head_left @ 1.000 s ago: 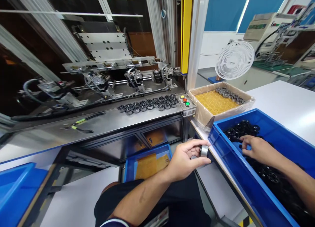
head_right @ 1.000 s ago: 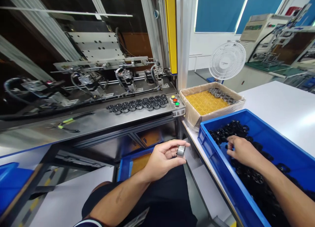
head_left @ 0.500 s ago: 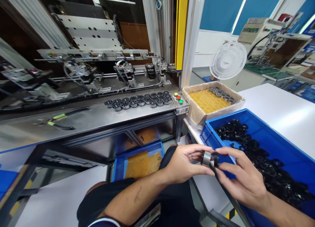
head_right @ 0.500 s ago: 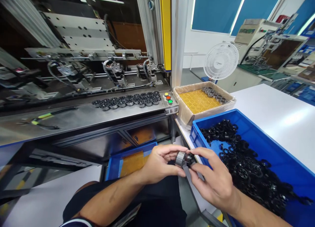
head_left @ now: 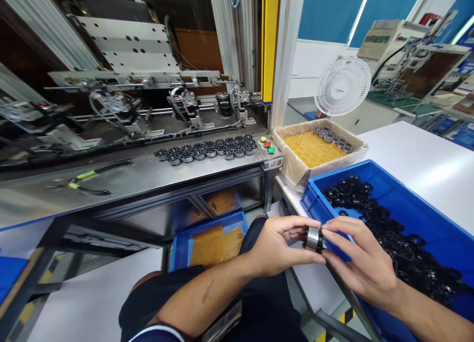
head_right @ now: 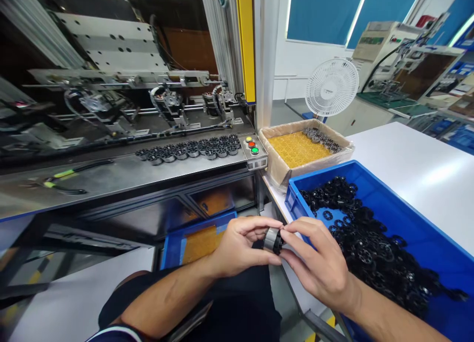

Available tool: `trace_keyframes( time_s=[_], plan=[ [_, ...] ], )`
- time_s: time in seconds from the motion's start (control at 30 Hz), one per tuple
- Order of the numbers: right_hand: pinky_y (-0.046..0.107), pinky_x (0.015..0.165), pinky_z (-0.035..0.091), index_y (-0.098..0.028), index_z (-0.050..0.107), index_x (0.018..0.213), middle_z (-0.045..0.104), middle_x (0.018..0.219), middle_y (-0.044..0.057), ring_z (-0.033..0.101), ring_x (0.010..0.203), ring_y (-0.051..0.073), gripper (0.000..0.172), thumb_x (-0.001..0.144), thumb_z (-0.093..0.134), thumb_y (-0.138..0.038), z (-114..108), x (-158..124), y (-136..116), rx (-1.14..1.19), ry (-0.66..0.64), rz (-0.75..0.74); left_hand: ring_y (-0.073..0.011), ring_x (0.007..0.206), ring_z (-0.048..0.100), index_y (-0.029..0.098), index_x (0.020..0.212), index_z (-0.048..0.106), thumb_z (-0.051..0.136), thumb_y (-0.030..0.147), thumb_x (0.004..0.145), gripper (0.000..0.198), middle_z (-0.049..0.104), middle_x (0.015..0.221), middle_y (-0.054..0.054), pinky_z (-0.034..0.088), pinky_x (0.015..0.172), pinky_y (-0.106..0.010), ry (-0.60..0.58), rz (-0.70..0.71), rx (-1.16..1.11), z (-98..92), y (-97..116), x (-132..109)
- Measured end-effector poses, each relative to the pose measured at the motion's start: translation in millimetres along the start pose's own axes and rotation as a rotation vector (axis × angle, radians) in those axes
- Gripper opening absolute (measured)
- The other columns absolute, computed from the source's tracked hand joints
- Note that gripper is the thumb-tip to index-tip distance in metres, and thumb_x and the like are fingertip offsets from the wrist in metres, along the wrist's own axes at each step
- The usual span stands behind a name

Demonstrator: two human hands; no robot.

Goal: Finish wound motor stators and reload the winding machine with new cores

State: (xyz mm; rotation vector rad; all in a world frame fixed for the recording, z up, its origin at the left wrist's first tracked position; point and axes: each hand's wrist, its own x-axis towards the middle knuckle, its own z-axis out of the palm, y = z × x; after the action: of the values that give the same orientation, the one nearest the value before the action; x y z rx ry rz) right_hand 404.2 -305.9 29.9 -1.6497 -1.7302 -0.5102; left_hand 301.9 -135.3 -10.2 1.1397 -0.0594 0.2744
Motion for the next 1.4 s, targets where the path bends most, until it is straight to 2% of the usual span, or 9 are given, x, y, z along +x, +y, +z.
trace_keyframes(
  time_s=[0.13, 0.23, 0.6, 0.83, 1.1, 1.17, 1.27, 1.33, 1.4],
  plan=[
    [0.043, 0.089, 0.056, -0.006, 0.056, 0.127, 0.061, 0.112, 0.017, 0.060, 0.108, 0.026, 0.044, 0.084, 0.066, -0.004, -1, -1, 1, -0.007, -0.014, -0.008, -0.0187, 0.083, 0.075, 0.011, 0.107, 0.074, 0.095, 0.016, 0.050, 0.061, 0.078, 0.094, -0.009, 0.061, 0.085, -0.030, -0.010, -0.062, -0.022, -0.1, 0, -1],
    [0.044, 0.091, 0.055, -0.007, 0.055, 0.129, 0.059, 0.116, 0.018, 0.059, 0.111, 0.026, 0.048, 0.082, 0.065, 0.000, -1, -2, 1, -0.013, -0.023, -0.009, -0.0202, 0.085, 0.075, 0.011, 0.107, 0.073, 0.096, 0.020, 0.049, 0.063, 0.078, 0.097, -0.009, 0.061, 0.087, -0.033, -0.015, -0.069, -0.033, 0.2, 0, -1],
    [0.046, 0.091, 0.053, -0.002, 0.058, 0.125, 0.057, 0.115, 0.019, 0.056, 0.113, 0.027, 0.043, 0.083, 0.067, -0.002, -3, -5, 4, -0.086, -0.057, -0.074, -0.0135, 0.082, 0.074, 0.013, 0.104, 0.074, 0.092, 0.004, 0.050, 0.058, 0.078, 0.093, -0.004, 0.059, 0.085, -0.023, -0.020, -0.075, -0.079, 1.8, 1, -1],
    [0.045, 0.087, 0.054, -0.003, 0.060, 0.122, 0.060, 0.110, 0.017, 0.057, 0.107, 0.027, 0.040, 0.083, 0.070, -0.006, -6, -5, 6, -0.137, -0.083, -0.126, -0.0161, 0.082, 0.075, 0.012, 0.105, 0.074, 0.094, 0.011, 0.049, 0.059, 0.078, 0.089, -0.005, 0.060, 0.085, -0.026, -0.025, -0.175, -0.037, -1.6, 4, -1],
    [0.042, 0.086, 0.055, -0.004, 0.058, 0.124, 0.063, 0.106, 0.017, 0.059, 0.105, 0.025, 0.039, 0.086, 0.066, -0.006, -2, -2, 3, -0.095, -0.077, -0.134, -0.0219, 0.088, 0.075, 0.011, 0.112, 0.072, 0.095, 0.020, 0.055, 0.063, 0.078, 0.097, -0.008, 0.060, 0.087, -0.032, -0.061, -0.168, -0.018, -4.5, -3, -4],
    [0.041, 0.089, 0.055, -0.009, 0.060, 0.127, 0.063, 0.111, 0.016, 0.060, 0.108, 0.024, 0.040, 0.087, 0.067, -0.012, -3, -2, 6, -0.045, -0.068, -0.054, -0.0240, 0.100, 0.073, 0.014, 0.126, 0.066, 0.087, 0.024, 0.071, 0.060, 0.076, 0.109, -0.011, 0.058, 0.093, -0.035, -0.098, -0.106, -0.013, -1.6, -4, -7],
    [0.039, 0.095, 0.056, -0.018, 0.059, 0.133, 0.064, 0.126, 0.015, 0.062, 0.117, 0.024, 0.049, 0.089, 0.070, -0.033, -7, 0, 12, 0.105, -0.111, 0.204, -0.0244, 0.121, 0.064, 0.023, 0.147, 0.046, 0.061, 0.026, 0.095, 0.055, 0.061, 0.139, -0.014, 0.050, 0.106, -0.039, -0.218, 0.020, 0.064, 2.3, -2, -14],
    [0.033, 0.094, 0.057, -0.021, 0.060, 0.133, 0.068, 0.125, 0.012, 0.067, 0.114, 0.022, 0.049, 0.089, 0.068, -0.041, -9, 2, 14, 0.218, -0.168, 0.342, -0.0240, 0.129, 0.059, 0.026, 0.151, 0.039, 0.051, 0.024, 0.099, 0.053, 0.052, 0.149, -0.013, 0.045, 0.111, -0.039, -0.284, 0.109, 0.177, 3.1, 0, -18],
    [0.027, 0.087, 0.059, -0.021, 0.067, 0.124, 0.075, 0.111, 0.008, 0.073, 0.098, 0.018, 0.037, 0.091, 0.066, -0.039, -9, 3, 13, 0.275, -0.191, 0.406, -0.0240, 0.130, 0.057, 0.024, 0.151, 0.039, 0.050, 0.024, 0.099, 0.053, 0.052, 0.149, -0.014, 0.043, 0.112, -0.038, -0.300, 0.177, 0.286, 2.9, 0, -19]
  ],
)
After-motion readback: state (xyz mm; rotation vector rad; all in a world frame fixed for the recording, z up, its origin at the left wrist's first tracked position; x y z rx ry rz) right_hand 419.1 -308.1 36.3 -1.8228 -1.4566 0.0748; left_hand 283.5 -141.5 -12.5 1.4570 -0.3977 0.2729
